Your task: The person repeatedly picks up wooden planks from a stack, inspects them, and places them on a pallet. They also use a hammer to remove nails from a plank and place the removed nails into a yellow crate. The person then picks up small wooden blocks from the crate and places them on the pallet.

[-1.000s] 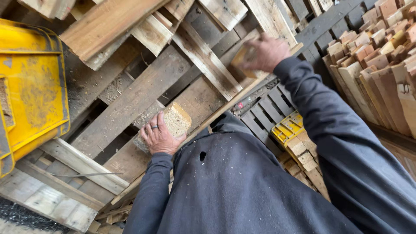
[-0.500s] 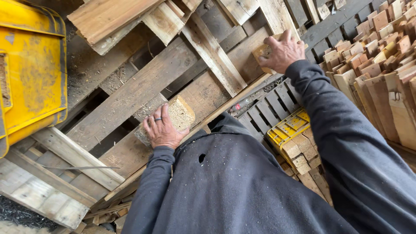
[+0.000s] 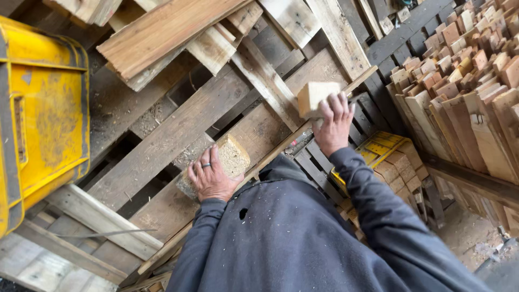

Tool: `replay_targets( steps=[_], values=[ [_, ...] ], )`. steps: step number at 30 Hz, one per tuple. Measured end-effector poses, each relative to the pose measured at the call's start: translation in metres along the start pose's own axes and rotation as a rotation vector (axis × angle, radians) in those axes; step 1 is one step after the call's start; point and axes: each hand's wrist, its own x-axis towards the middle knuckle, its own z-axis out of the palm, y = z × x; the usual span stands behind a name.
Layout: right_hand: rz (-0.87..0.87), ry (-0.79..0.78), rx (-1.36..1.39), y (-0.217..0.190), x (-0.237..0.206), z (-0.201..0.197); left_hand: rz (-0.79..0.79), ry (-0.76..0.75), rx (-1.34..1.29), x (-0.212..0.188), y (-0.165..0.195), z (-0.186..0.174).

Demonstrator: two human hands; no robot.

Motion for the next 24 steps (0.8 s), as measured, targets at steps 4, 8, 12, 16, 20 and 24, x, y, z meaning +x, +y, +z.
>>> replay_targets(
  steps=[4, 8, 12, 16, 20, 24],
  values=[
    [0.069, -0.044, 0.045, -0.012, -0.035, 0.002, -0.02, -0.007, 0.0, -0.002, 0.003, -0.001],
    [0.108, -0.07, 0.115, -0.015, -0.038, -0.003, 0.002, 0.002, -0.007, -0.005, 0.004, 0.0],
    [0.088, -0.017, 0.071, -0.011, -0.008, -0.005, -0.011, -0.021, 0.014, -0.005, 0.004, 0.002],
    [0.325, -0.221, 0.082, 0.025, 0.05, 0.006, -0.007, -0.022, 0.005, -0.004, 0.005, 0.002],
    [0.578, -0.546, 0.072, 0.055, 0.09, 0.011, -0.027, -0.058, 0.024, -0.001, 0.003, 0.002],
    [0.199, -0.408, -0.065, 0.061, 0.085, 0.006, -0.038, -0.116, 0.018, 0.002, -0.006, 0.009]
  ],
)
